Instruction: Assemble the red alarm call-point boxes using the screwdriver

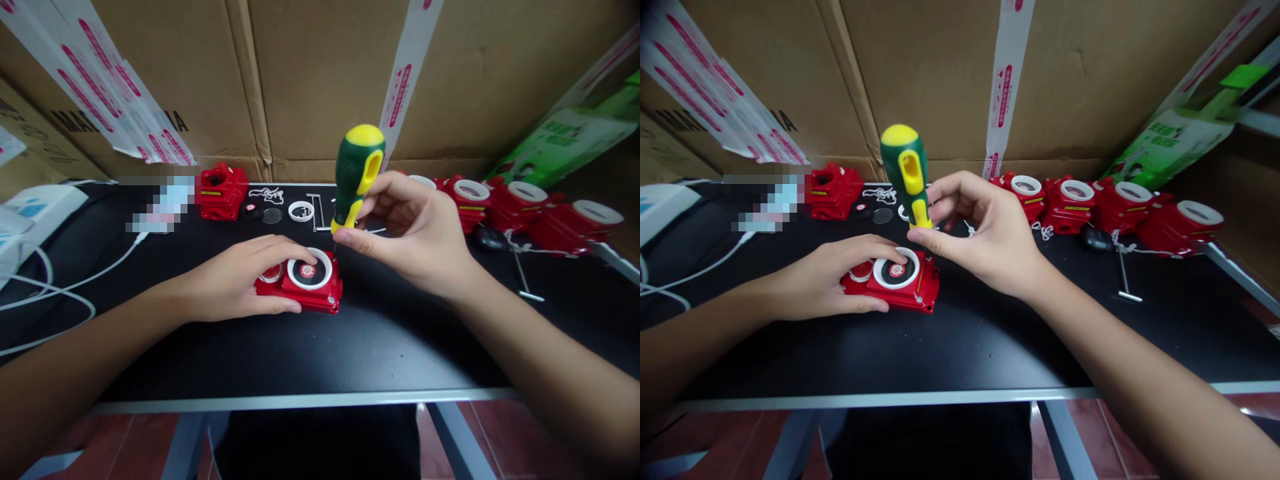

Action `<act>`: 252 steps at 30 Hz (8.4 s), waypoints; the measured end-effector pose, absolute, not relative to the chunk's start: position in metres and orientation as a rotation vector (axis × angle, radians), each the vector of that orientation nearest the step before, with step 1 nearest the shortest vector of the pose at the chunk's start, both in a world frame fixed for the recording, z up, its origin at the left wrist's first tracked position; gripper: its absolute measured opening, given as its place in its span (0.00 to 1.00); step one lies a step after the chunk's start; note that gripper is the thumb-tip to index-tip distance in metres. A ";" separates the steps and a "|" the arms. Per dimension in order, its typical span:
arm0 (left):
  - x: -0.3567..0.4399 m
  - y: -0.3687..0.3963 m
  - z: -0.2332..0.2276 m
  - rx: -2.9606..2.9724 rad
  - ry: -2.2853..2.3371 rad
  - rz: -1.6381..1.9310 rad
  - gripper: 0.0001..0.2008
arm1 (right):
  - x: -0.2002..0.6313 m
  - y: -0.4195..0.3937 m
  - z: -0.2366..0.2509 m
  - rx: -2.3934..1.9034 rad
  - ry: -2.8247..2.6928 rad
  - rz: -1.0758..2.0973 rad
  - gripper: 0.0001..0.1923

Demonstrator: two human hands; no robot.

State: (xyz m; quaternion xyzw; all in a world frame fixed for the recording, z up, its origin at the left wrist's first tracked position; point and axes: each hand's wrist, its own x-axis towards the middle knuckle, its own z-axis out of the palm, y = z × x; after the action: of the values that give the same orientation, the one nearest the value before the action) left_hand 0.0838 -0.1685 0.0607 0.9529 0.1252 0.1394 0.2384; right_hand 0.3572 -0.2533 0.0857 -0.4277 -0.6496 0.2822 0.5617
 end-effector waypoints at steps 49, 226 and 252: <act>0.084 -0.169 0.064 2.589 0.348 0.351 0.31 | 0.356 -0.261 0.092 -0.996 -1.657 0.686 0.18; 0.082 -0.169 0.062 2.646 0.339 0.363 0.27 | 0.355 -0.261 0.091 -0.966 -1.591 0.798 0.20; 0.081 -0.168 0.062 2.632 0.340 0.346 0.27 | 0.364 -0.259 0.098 -1.506 -1.995 0.694 0.07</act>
State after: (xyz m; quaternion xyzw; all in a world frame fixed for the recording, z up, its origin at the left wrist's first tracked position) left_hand 0.0813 -0.1684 0.0616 0.9570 0.1237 0.1257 0.2303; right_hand 0.3645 -0.2586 0.0982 -0.5590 -0.7403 0.2577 0.2703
